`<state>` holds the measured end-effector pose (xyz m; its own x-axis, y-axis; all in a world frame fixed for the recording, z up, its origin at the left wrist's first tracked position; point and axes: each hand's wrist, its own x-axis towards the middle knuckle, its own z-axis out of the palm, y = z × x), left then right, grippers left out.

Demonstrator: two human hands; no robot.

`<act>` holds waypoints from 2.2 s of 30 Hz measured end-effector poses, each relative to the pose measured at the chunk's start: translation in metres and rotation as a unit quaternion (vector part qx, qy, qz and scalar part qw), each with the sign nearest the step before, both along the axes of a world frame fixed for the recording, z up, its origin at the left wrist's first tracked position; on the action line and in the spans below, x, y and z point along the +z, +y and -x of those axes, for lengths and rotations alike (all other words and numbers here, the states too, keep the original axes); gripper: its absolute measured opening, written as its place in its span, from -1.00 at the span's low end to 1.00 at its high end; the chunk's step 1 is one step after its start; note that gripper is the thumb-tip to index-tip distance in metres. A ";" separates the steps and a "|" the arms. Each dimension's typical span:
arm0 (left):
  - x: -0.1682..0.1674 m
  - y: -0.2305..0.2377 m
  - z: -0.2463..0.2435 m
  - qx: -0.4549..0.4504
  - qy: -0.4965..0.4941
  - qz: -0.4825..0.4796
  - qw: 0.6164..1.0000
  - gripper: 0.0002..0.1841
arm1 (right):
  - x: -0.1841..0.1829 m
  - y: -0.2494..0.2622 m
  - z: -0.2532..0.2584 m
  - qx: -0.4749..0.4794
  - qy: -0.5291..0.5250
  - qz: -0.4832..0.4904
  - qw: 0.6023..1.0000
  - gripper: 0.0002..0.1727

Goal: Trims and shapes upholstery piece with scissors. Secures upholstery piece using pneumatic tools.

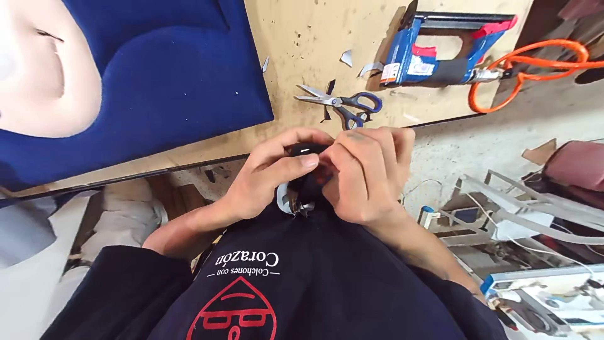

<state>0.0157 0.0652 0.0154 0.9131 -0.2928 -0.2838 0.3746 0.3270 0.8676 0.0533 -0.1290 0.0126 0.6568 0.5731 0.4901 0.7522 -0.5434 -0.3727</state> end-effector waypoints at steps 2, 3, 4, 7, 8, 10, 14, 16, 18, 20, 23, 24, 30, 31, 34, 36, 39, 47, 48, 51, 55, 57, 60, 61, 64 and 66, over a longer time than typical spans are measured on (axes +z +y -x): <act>0.005 -0.005 0.005 0.003 -0.001 -0.051 0.999 -0.61 | -0.003 0.000 0.002 -0.006 -0.018 -0.002 1.000 -0.87; 0.008 -0.008 0.006 0.013 -0.001 -0.102 0.995 -0.63 | -0.004 0.000 0.002 -0.007 -0.021 -0.001 1.000 -0.86; 0.010 -0.011 0.006 0.029 -0.001 -0.150 0.988 -0.67 | -0.005 -0.001 0.003 -0.008 -0.023 0.000 1.000 -0.85; 0.007 -0.019 0.004 0.064 -0.010 -0.228 0.972 -0.69 | -0.004 -0.001 0.007 -0.006 -0.028 0.001 1.000 -0.84; 0.005 -0.018 0.004 0.059 -0.020 -0.231 0.971 -0.70 | -0.003 -0.001 0.007 -0.003 -0.029 0.000 1.000 -0.85; 0.003 -0.015 0.004 0.050 -0.039 -0.227 0.972 -0.74 | -0.002 -0.004 0.008 0.024 -0.005 -0.018 1.000 -0.88; 0.002 -0.011 0.007 0.017 -0.078 -0.218 0.973 -0.78 | 0.011 -0.017 0.004 0.062 0.190 -0.138 0.970 -0.86; 0.005 -0.012 0.010 -0.009 -0.105 -0.212 0.971 -0.77 | 0.026 -0.023 -0.007 0.064 0.275 -0.154 0.947 -0.75; 0.007 -0.015 0.011 -0.030 -0.146 -0.208 0.967 -0.77 | 0.035 -0.026 -0.018 0.096 0.328 -0.152 0.927 -0.75; 0.006 -0.015 0.012 -0.050 -0.169 -0.205 0.963 -0.77 | 0.038 -0.029 -0.023 0.133 0.348 -0.146 0.916 -0.82; 0.003 -0.013 0.013 -0.066 -0.176 -0.198 0.962 -0.77 | 0.037 -0.030 -0.022 0.158 0.352 -0.144 0.911 -0.82; 0.002 -0.013 0.014 -0.068 -0.176 -0.194 0.963 -0.77 | 0.036 -0.031 -0.021 0.160 0.357 -0.141 0.910 -0.80; -0.001 -0.014 0.018 -0.071 -0.173 -0.149 0.971 -0.77 | 0.028 -0.033 -0.015 0.152 0.371 -0.183 0.898 -0.83; -0.002 -0.013 0.019 -0.075 -0.173 -0.145 0.971 -0.76 | 0.026 -0.034 -0.013 0.152 0.363 -0.186 0.900 -0.83; -0.006 -0.014 0.018 -0.084 -0.184 -0.130 0.971 -0.75 | 0.021 -0.037 -0.008 0.154 0.324 -0.182 0.915 -0.84; -0.007 -0.016 0.018 -0.091 -0.179 -0.117 0.973 -0.75 | 0.019 -0.042 -0.008 0.165 0.330 -0.191 0.910 -0.84; -0.006 -0.021 0.019 -0.088 -0.108 0.000 0.990 -0.82 | 0.016 -0.057 -0.016 0.142 0.374 -0.210 0.892 -0.72; -0.020 -0.027 0.025 -0.081 -0.147 0.035 0.985 -0.67 | -0.012 -0.113 -0.049 -0.056 0.332 -0.045 0.941 -0.54; -0.021 -0.027 0.025 -0.089 -0.139 0.034 0.986 -0.67 | -0.021 -0.120 -0.057 -0.087 0.303 0.020 0.949 -0.54; -0.025 -0.028 0.023 -0.114 -0.096 0.036 0.988 -0.68 | -0.062 -0.139 -0.095 -0.166 0.259 0.145 0.940 -0.50; -0.026 -0.025 0.010 -0.139 -0.021 0.001 0.990 -0.68 | -0.118 -0.160 -0.135 -0.155 0.278 0.231 0.920 -0.21; -0.025 -0.018 -0.004 -0.141 0.021 -0.050 0.989 -0.66 | -0.137 -0.158 -0.143 -0.150 0.297 0.270 0.904 -0.10; -0.053 -0.003 -0.042 -0.124 0.069 -0.133 0.981 -0.67 | -0.150 -0.151 -0.158 -0.163 0.305 0.292 0.892 -0.01; -0.070 0.001 -0.057 -0.120 0.081 -0.170 0.975 -0.66 | -0.150 -0.150 -0.163 -0.162 0.308 0.298 0.889 0.00; -0.120 0.007 -0.107 -0.135 0.060 -0.311 0.939 -0.59 | -0.156 -0.154 -0.172 -0.146 0.300 0.312 0.890 -0.03; -0.146 0.005 -0.143 -0.175 0.002 -0.367 0.914 -0.54 | -0.154 -0.156 -0.174 -0.141 0.291 0.323 0.890 -0.06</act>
<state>0.1586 0.0702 -0.1308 0.7983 -0.2960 -0.5244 0.3493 -0.4818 0.8036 0.2272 -0.2847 -0.1414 0.8539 0.3844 -0.3507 0.3342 -0.9218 -0.1966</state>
